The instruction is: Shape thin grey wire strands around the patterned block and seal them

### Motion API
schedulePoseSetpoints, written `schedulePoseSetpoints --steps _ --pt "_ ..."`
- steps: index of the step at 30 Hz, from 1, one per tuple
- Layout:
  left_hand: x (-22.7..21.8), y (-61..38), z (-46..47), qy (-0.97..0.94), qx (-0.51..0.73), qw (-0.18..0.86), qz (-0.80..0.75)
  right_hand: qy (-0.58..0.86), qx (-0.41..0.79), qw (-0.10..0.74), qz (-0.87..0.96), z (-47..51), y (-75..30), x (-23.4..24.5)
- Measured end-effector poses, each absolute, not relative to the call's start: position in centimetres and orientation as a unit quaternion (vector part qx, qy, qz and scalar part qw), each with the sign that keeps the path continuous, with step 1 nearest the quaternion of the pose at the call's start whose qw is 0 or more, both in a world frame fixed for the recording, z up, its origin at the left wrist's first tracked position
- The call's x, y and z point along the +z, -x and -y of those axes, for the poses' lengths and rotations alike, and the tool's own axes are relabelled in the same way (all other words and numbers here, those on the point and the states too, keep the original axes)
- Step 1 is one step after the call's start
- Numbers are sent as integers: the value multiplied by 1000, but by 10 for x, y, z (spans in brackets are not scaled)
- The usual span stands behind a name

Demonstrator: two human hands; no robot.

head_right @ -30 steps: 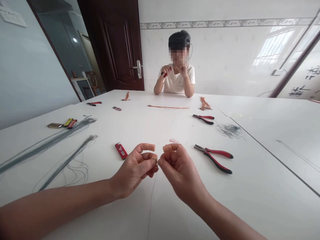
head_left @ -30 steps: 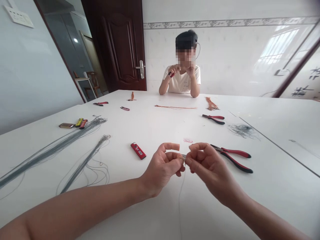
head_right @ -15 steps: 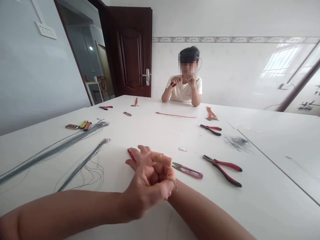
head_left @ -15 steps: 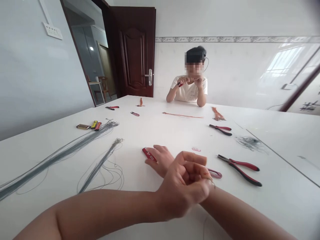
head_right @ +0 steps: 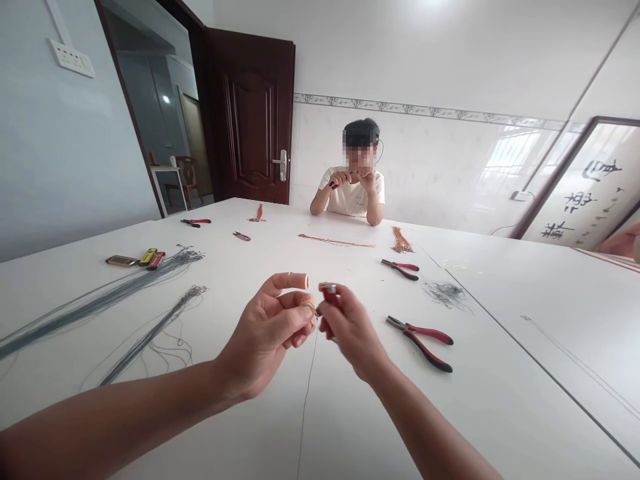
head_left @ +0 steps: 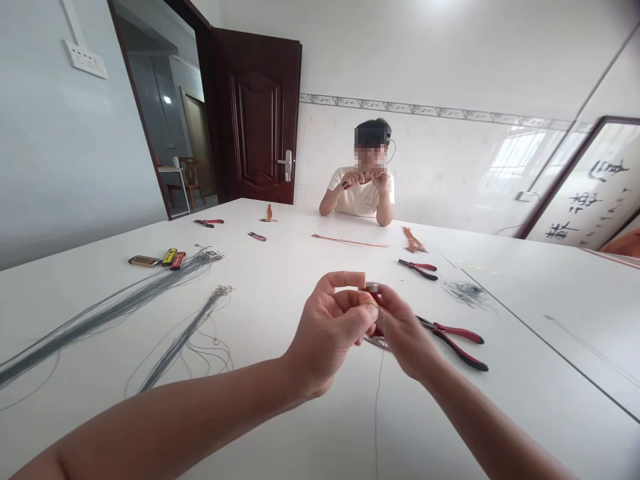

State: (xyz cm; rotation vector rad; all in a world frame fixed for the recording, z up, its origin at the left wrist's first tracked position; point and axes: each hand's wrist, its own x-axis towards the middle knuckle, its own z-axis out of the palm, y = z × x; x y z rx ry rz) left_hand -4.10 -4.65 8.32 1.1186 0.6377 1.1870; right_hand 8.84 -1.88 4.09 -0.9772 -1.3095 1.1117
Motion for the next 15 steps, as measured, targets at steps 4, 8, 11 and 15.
schedulePoseSetpoints --steps 4,8,11,15 --pt "91 48 45 -485 517 644 -287 389 510 571 512 38 -98 53" --pt "94 50 45 -462 493 679 -289 357 554 567 494 48 -90 56" --pt "92 48 44 -439 474 699 -308 370 511 584 510 51 -86 54" --pt "89 47 41 -421 457 719 -310 376 496 586 519 53 -83 53"
